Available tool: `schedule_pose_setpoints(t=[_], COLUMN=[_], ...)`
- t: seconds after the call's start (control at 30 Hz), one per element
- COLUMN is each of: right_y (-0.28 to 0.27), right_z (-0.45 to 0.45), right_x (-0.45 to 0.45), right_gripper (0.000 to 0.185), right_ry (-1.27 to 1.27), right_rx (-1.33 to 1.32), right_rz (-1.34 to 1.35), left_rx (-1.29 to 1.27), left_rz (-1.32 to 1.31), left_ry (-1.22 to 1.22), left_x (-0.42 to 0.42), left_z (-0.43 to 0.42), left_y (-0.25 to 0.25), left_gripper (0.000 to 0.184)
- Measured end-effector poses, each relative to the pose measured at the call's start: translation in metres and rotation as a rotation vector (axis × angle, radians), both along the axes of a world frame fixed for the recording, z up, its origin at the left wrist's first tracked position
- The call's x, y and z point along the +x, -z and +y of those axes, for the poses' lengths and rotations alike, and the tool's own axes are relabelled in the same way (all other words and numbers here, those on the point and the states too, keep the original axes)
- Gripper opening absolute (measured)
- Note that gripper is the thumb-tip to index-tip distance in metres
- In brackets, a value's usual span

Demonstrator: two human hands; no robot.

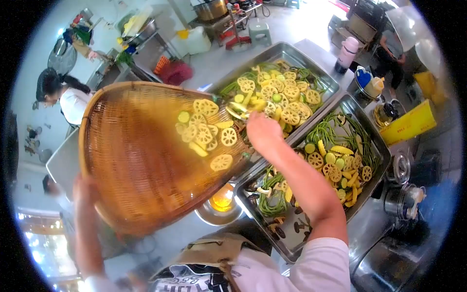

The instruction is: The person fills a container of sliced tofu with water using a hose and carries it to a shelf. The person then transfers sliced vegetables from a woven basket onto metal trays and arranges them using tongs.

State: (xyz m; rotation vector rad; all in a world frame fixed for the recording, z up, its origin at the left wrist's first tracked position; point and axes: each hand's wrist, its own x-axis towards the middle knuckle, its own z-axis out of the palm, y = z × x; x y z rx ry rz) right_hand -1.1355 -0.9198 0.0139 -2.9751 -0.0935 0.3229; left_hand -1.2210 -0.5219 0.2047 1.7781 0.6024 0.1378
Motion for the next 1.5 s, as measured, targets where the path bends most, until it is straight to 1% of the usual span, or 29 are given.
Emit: schedule_pose_setpoints(t=[0.03,0.13,0.17,0.23,0.3,0.33,0.43,0.47,0.5,0.53,0.57,0.6,0.63,0.7,0.73,0.77,0.83,0.9,0.93,1.03,1.07,1.17,1.2,1.3,1.33,1.37,1.43,1.5], right_y=[0.000,-0.010,0.002,0.004,0.009,0.007,0.001,-0.002,0.001,-0.024,-0.006,-0.007,-0.010,-0.028,-0.016,-0.018,-0.015,-0.021,-0.019,-0.021,-0.029,-0.033,-0.027,-0.010,0.000,0.003,0.008,0.038], right_z=[-0.004,0.021,0.025,0.019,-0.001,-0.011,-0.007,0.007,0.022,0.038,0.048,0.052,0.053,0.043,0.031,0.024,0.001,-0.016,-0.024,-0.039,-0.041,-0.052,-0.056,-0.063,-0.061,-0.057,-0.039,-0.020], right_x=[-0.001,-0.017,-0.020,-0.013,-0.005,-0.005,-0.016,-0.026,-0.036,-0.049,-0.055,-0.056,-0.056,-0.047,-0.047,-0.044,-0.044,-0.044,-0.046,-0.046,-0.050,-0.062,-0.068,-0.087,-0.096,-0.105,-0.121,-0.146], right_gripper=[0.032,0.035,0.041,0.036,0.039,0.037,0.034,0.028,0.029,0.030,0.033,0.035,0.038,0.042,0.048,0.052,0.054,0.054,0.046,0.039,0.035,0.038,0.043,0.044,0.043,0.036,0.029,0.027], right_ry=[-0.043,-0.156,-0.224,-0.122,-0.023,-0.014,0.024,-0.128,-0.223,-0.175,-0.357,-0.390,-0.420,-0.337,-0.394,-0.325,-0.274,-0.223,-0.203,-0.105,-0.005,0.118,0.189,0.310,0.322,0.293,0.531,0.552], right_rx=[-0.039,0.048,-0.013,-0.072,-0.050,-0.155,0.112,0.045,0.115,0.299,0.184,0.151,0.119,-0.016,-0.125,-0.174,-0.182,-0.285,-0.261,-0.076,-0.014,0.140,0.195,0.542,0.601,0.724,0.959,1.275], right_rz=[-0.082,0.010,-0.021,0.092,0.019,0.001,0.025,0.022,-0.017,0.197,-0.001,-0.020,-0.039,0.194,0.061,0.186,0.152,0.140,0.068,0.075,0.126,0.143,0.090,0.048,-0.044,-0.077,0.078,-0.002], left_rx=[-0.004,0.023,0.036,0.050,0.028,0.013,-0.015,-0.007,-0.022,-0.039,-0.080,-0.123,-0.087,-0.030,-0.009,-0.001,-0.012,-0.052,-0.032,0.004,-0.003,0.020,0.024,0.033,0.042,0.052,0.081,0.006], left_rz=[0.004,-0.019,-0.023,-0.019,-0.033,-0.020,-0.026,-0.030,-0.051,-0.071,-0.108,-0.145,-0.122,-0.085,-0.071,-0.065,-0.073,-0.114,-0.101,-0.078,-0.088,-0.100,-0.100,-0.094,-0.088,-0.082,-0.078,-0.142], left_ry=[0.006,0.047,0.050,0.057,0.039,0.028,0.034,0.035,0.056,0.078,0.121,0.169,0.155,0.133,0.124,0.114,0.110,0.136,0.113,0.074,0.079,0.018,-0.005,-0.037,-0.034,-0.031,0.026,0.073], left_x=[0.000,0.005,0.006,0.009,0.008,0.007,0.008,0.007,0.008,0.009,0.012,0.016,0.015,0.013,0.012,0.012,0.007,0.007,0.006,0.002,0.000,-0.012,-0.015,-0.023,-0.025,-0.027,-0.037,-0.043], left_z=[0.002,0.003,0.002,0.004,-0.001,-0.002,-0.001,-0.004,-0.004,-0.003,0.002,0.003,-0.001,-0.007,-0.008,-0.004,0.000,-0.001,0.001,0.009,0.015,0.018,0.020,0.029,0.031,0.034,0.066,0.111], left_y=[0.001,0.001,-0.001,0.001,-0.002,-0.004,-0.005,-0.006,-0.004,-0.002,0.006,0.010,0.008,0.002,0.001,0.001,0.003,0.004,0.004,0.005,0.009,0.017,0.020,0.029,0.032,0.034,0.046,0.070], left_gripper=[0.037,0.037,0.038,0.038,0.040,0.041,0.042,0.042,0.042,0.042,0.042,0.042,0.042,0.043,0.043,0.044,0.045,0.045,0.045,0.045,0.045,0.043,0.042,0.039,0.036,0.033,0.029,0.024])
